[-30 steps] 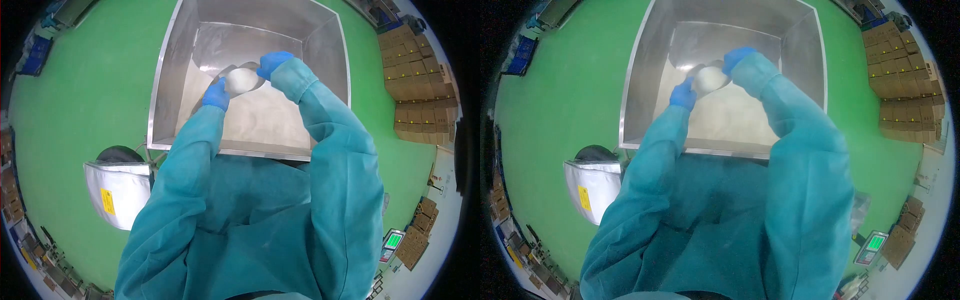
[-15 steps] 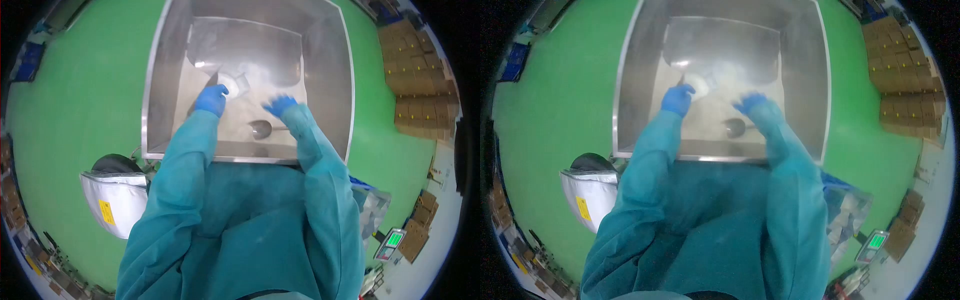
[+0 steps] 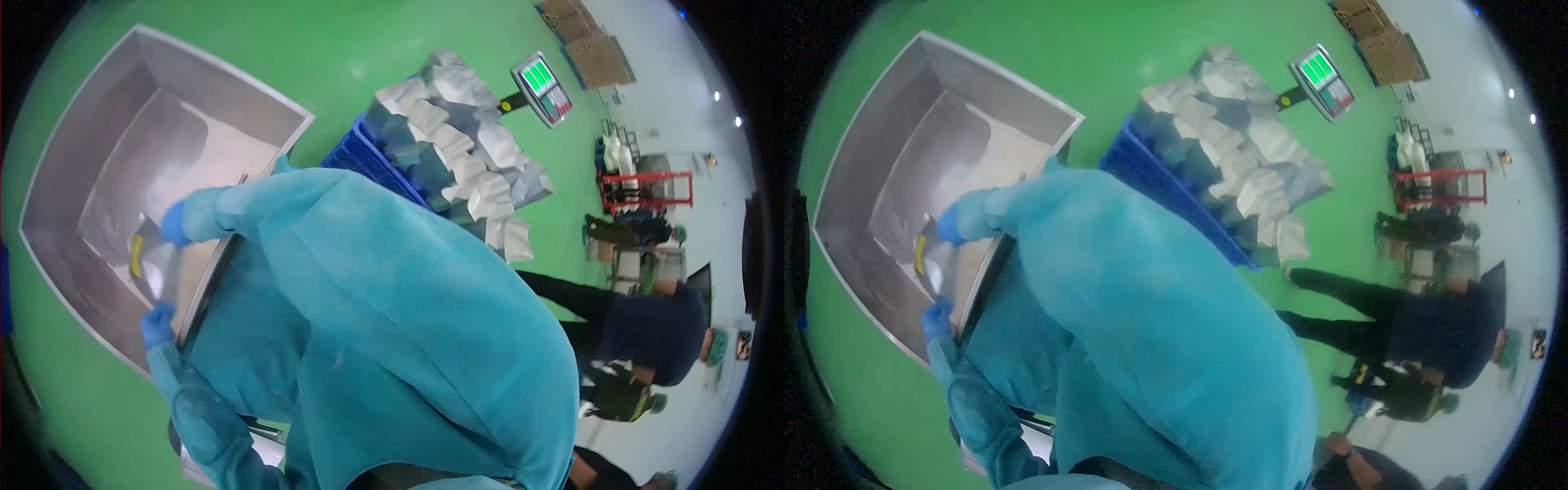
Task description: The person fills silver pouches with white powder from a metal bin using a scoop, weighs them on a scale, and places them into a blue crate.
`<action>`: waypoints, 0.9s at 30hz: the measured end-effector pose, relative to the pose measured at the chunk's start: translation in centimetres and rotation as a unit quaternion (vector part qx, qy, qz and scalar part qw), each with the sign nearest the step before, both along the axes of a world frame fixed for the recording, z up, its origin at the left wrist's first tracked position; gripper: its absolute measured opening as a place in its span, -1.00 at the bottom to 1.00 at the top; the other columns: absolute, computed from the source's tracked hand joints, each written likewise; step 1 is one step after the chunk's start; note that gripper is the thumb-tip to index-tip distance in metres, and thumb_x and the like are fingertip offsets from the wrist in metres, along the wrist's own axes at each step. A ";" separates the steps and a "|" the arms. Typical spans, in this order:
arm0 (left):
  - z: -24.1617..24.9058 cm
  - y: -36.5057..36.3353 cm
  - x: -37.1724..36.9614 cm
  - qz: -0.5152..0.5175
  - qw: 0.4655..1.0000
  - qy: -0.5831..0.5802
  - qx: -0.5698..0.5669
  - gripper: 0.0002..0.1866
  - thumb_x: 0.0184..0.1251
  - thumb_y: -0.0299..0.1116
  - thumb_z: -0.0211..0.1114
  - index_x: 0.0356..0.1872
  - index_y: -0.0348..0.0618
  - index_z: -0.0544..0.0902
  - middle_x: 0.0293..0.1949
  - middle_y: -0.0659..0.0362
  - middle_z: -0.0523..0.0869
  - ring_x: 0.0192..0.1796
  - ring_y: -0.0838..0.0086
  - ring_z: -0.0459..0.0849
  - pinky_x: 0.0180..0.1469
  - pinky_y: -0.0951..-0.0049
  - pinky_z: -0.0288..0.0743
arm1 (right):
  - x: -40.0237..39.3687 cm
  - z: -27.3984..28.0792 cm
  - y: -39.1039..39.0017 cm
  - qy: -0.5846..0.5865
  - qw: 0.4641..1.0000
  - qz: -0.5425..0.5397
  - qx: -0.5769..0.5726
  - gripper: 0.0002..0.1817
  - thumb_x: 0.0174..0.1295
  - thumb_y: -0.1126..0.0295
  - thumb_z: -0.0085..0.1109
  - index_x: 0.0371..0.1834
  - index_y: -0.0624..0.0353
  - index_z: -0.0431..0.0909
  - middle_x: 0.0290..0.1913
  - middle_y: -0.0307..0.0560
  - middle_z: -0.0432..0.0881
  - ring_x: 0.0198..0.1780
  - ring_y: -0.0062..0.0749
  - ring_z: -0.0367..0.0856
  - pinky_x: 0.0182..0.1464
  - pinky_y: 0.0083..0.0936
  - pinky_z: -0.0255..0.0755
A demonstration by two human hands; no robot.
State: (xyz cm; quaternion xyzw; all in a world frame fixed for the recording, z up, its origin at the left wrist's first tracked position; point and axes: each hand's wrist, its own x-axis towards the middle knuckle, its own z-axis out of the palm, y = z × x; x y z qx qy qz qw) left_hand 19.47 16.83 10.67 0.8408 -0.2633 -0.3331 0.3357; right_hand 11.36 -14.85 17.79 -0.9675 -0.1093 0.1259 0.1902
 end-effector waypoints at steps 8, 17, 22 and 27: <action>16.4 -4.3 -5.7 -0.051 0.989 -0.101 -0.091 -0.82 0.16 -0.56 0.12 -0.37 -0.34 0.70 -0.46 0.17 0.71 -0.35 0.58 0.61 -0.23 0.53 0.49 | -12.0 16.5 1.3 -0.282 0.958 -0.009 0.044 -0.56 -0.09 0.11 0.32 -0.09 -0.05 0.64 -0.15 0.01 0.65 -0.04 0.02 0.58 0.02 -0.08 0.42; 31.5 -5.7 -12.2 0.134 0.935 -0.178 -0.277 -0.67 0.30 -0.41 0.19 0.10 -0.12 0.55 -0.45 0.31 0.54 -0.37 0.66 0.44 -0.29 0.64 0.33 | -12.1 20.6 5.0 -0.057 0.991 -0.121 -0.009 -0.71 0.14 0.11 0.02 -0.29 0.01 0.65 -0.33 -0.03 0.66 -0.29 -0.08 0.64 -0.27 -0.16 0.48; 31.8 -3.3 -14.9 0.175 0.913 -0.165 -0.329 -0.63 0.32 -0.41 0.17 0.15 -0.15 0.49 -0.41 0.32 0.48 -0.36 0.66 0.40 -0.27 0.66 0.31 | -27.6 38.1 0.2 -0.178 0.954 -0.162 -0.180 -0.64 0.14 0.01 0.10 -0.34 0.09 0.59 -0.44 0.04 0.60 -0.34 0.02 0.60 -0.28 -0.14 0.46; 22.7 -5.9 -15.6 0.130 0.939 -0.045 -0.314 -0.62 0.34 -0.36 0.14 0.17 -0.17 0.48 -0.39 0.31 0.48 -0.37 0.68 0.37 -0.32 0.68 0.28 | -45.0 50.4 -3.5 -0.193 0.875 -0.307 -0.320 -0.64 0.08 0.04 0.18 -0.48 0.15 0.61 -0.50 0.08 0.60 -0.44 0.06 0.57 -0.38 -0.18 0.45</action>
